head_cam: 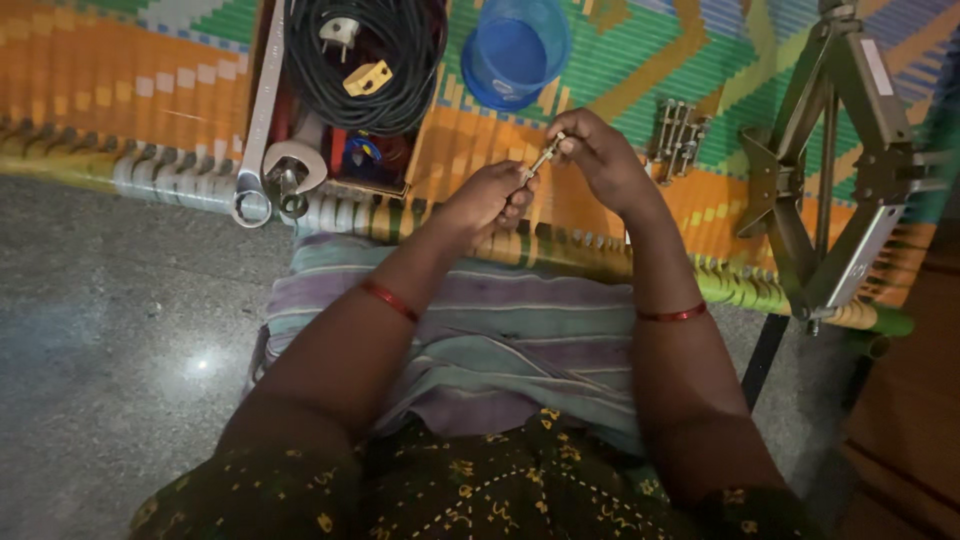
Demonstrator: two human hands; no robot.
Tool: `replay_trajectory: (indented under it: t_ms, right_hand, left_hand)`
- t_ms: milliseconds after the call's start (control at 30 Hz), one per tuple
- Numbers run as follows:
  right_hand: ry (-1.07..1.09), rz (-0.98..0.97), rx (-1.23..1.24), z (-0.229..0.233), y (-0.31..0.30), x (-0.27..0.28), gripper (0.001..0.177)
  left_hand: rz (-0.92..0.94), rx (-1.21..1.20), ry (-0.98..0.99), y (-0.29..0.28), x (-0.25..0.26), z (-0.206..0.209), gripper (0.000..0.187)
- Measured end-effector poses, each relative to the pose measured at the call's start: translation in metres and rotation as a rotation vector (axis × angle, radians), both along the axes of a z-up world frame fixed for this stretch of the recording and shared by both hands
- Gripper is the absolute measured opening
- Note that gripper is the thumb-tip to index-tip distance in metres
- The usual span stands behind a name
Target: The person repeatedly picks up small metal fasteners and nuts, threads them together by hand, and places the assembled pieces on the cot. The hands work over a patterned woven surface with tools and parts nearby.
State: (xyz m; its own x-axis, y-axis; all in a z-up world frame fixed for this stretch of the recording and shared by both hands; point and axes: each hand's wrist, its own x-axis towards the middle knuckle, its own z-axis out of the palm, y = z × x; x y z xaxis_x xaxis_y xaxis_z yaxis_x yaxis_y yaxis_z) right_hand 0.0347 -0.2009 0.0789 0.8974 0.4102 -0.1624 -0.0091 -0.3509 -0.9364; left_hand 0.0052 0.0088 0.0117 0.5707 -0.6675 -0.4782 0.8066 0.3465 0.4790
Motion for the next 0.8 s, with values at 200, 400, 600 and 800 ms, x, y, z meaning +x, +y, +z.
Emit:
replay_trajectory:
  t_ms: [200, 400, 600, 800]
  right_hand:
    - [-0.069, -0.071, -0.155, 0.0, 0.005, 0.0, 0.012]
    - [-0.222, 0.038, -0.248, 0.0, 0.007, -0.002, 0.017]
    - [-0.032, -0.145, 0.078, -0.013, 0.004, -0.005, 0.021]
    - [0.005, -0.203, 0.168, -0.023, 0.001, -0.003, 0.021]
  left_hand:
    - [-0.011, 0.216, -0.048, -0.006, 0.0, -0.007, 0.026]
    - [-0.125, 0.26, -0.322, -0.018, -0.001, -0.027, 0.028]
    - [0.052, 0.191, -0.3, -0.01, 0.0, -0.016, 0.033]
    - [0.05, 0.329, -0.292, -0.008, 0.006, 0.006, 0.023]
